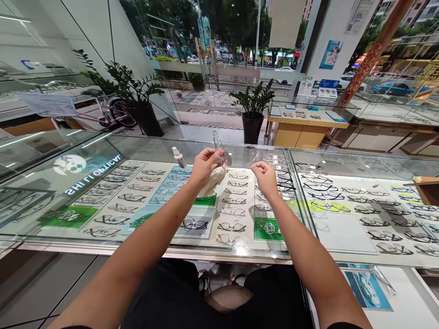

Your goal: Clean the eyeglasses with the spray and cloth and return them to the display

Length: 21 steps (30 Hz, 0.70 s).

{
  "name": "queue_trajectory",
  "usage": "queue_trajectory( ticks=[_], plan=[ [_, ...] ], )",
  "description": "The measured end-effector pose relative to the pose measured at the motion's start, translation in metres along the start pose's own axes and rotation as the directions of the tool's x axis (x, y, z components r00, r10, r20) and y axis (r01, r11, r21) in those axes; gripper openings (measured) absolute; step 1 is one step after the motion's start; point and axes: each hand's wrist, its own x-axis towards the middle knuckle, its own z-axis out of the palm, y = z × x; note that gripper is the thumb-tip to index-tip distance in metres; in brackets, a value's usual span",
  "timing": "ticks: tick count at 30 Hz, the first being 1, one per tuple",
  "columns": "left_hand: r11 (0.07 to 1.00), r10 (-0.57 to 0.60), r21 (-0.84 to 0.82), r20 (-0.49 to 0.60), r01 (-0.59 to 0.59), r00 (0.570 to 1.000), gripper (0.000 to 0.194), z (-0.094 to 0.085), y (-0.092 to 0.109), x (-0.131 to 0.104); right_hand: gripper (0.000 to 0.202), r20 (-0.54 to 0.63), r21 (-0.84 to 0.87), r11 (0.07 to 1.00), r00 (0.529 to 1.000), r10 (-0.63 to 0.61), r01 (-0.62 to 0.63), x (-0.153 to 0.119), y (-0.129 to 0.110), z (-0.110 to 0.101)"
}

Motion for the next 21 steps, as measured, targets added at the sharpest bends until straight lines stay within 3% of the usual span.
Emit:
queue_trajectory(
  ticks=[3,6,10,15,21],
  plan=[
    [0.989,0.083,0.118,0.046,-0.088,0.995,0.035,0.004,-0.007,-0.004,0.025,0.140,-0.048,0.995,0.987,-0.082,0.090,-0.011,-0.009,0.006],
    [0.938,0.193,0.269,0.124,-0.220,0.973,0.028,0.011,-0.010,-0.013,0.044,0.300,-0.075,0.987,0.947,-0.112,0.141,-0.020,-0.013,0.013],
    [0.855,0.293,0.387,0.193,-0.347,0.937,0.023,0.021,-0.006,-0.027,0.057,0.383,-0.113,0.975,0.914,-0.136,0.193,-0.025,-0.011,0.019],
    [0.791,0.318,0.460,0.252,-0.402,0.914,0.021,0.022,-0.001,-0.033,0.063,0.324,-0.143,0.969,0.934,-0.147,0.202,-0.024,-0.006,0.018],
    [0.772,0.260,0.480,0.359,-0.417,0.896,0.019,0.015,-0.004,-0.028,0.077,0.114,-0.114,0.972,0.974,-0.194,0.207,-0.015,-0.007,0.009]
  ],
)
